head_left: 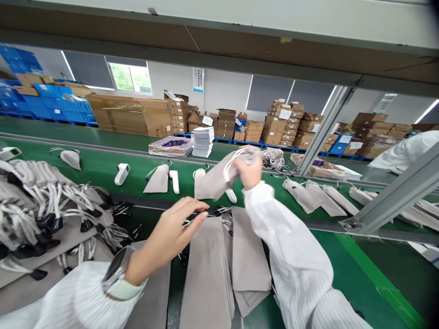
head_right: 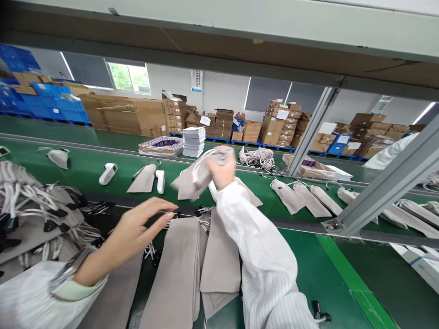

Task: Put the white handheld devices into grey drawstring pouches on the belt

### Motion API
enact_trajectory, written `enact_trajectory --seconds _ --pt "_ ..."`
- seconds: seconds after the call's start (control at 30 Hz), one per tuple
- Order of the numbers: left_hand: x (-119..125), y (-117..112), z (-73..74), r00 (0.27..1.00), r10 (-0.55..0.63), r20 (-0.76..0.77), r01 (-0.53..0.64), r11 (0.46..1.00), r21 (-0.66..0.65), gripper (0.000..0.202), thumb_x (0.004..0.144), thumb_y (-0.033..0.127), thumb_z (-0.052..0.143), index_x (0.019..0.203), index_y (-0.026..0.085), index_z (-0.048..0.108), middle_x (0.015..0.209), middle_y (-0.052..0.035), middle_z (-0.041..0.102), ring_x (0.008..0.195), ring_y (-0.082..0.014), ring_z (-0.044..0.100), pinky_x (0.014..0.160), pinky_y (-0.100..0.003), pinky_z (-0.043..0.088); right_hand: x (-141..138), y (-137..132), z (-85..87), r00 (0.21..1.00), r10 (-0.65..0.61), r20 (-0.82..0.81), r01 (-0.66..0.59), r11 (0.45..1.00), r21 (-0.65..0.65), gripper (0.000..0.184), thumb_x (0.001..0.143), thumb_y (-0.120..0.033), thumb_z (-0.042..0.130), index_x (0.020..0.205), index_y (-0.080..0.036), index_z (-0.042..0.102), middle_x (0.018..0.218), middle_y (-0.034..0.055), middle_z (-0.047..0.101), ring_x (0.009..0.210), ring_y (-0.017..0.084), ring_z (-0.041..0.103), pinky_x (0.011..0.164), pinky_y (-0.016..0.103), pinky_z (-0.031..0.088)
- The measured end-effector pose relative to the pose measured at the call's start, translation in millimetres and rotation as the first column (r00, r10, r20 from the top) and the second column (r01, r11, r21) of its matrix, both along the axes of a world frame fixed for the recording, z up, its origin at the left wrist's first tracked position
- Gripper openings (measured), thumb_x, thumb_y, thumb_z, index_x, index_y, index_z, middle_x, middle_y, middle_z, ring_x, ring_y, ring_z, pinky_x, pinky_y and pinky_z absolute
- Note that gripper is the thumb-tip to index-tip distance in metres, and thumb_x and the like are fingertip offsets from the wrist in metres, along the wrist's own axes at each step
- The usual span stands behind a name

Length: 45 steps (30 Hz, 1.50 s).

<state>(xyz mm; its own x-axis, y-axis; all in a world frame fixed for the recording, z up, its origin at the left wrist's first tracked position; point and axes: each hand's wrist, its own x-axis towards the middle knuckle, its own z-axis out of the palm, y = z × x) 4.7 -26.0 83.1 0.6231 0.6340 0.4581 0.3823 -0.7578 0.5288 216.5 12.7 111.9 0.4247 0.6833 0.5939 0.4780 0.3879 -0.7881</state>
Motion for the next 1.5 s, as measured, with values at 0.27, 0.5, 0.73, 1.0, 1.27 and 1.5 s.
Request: enact_trajectory --seconds 0.27,0.5,0.73,1.0,1.27,1.5 --pt "16 29 -69.0 0.94 0.025 -0.34 -0.002 0.998 0.066 0.028 0.084 0.028 0.038 0.107 0.018 0.049 0.108 -0.0067 0.051 0.101 -0.0217 0.044 0.086 -0.038 0.037 121 7 -37.9 0.575 -0.481 0.662 0.818 0.354 -0.453 0.055 0.066 -0.023 0.056 0.116 -0.012 0.035 0.106 0.0221 0.046 0.099 0.033 0.045 0.078 0.049 0.028" --pt "15 19 -60.9 0.94 0.099 -0.326 -0.042 0.983 0.176 0.019 0.084 0.023 0.038 0.094 0.017 0.053 0.089 -0.006 0.051 0.086 -0.0206 0.047 0.075 -0.034 0.039 72 49 -83.4 0.838 -0.073 0.541 0.417 0.725 -0.548 0.051 0.074 -0.029 0.049 0.121 -0.022 0.032 0.109 0.0142 0.045 0.103 0.026 0.043 0.084 0.039 0.032" --pt "5 28 -33.1 0.886 -0.115 -0.449 0.102 0.993 -0.054 0.02 0.081 0.027 0.043 0.065 0.018 0.049 0.065 -0.001 0.051 0.078 -0.0192 0.046 0.066 -0.027 0.035 70 56 -95.5 0.949 0.008 0.316 0.217 0.71 -0.67 0.064 0.066 -0.017 0.057 0.122 -0.022 0.027 0.101 0.0109 0.053 0.092 0.023 0.053 0.078 0.041 0.039" --pt "4 23 -11.4 0.976 -0.06 -0.208 0.016 0.979 -0.205 0.029 0.08 0.043 0.043 0.068 0.017 0.046 0.059 0.0046 0.044 0.053 -0.0095 0.037 0.048 -0.02 0.026 -1 19 -19.6 0.627 0.579 -0.521 -0.706 0.705 -0.068 0.058 0.072 -0.024 0.053 0.115 -0.038 0.017 0.094 -0.0038 0.051 0.078 0.013 0.059 0.066 0.034 0.049" --pt "2 18 -5.9 0.979 0.136 0.154 -0.136 0.991 -0.011 0.017 0.081 0.032 0.045 0.075 0.017 0.049 0.076 0.0001 0.042 0.063 -0.0105 0.041 0.052 -0.021 0.032 -35 -8 -17.2 0.437 0.637 -0.635 -0.895 0.242 -0.374 0.041 0.075 -0.059 0.032 0.088 -0.022 0.042 0.074 -0.0003 0.053 0.064 0.011 0.054 0.052 0.025 0.046" --pt "1 18 -2.5 0.964 0.169 0.206 -0.155 0.984 -0.084 0.017 0.078 0.033 0.048 0.072 0.018 0.053 0.084 -0.0012 0.036 0.068 -0.0103 0.042 0.051 -0.02 0.037 -49 -10 -28.9 0.63 0.7 -0.337 -0.692 0.309 -0.652 0.062 0.069 -0.071 0.019 0.079 -0.018 0.05 0.054 -0.0025 0.039 0.04 0.006 0.032 0.034 0.018 0.024"
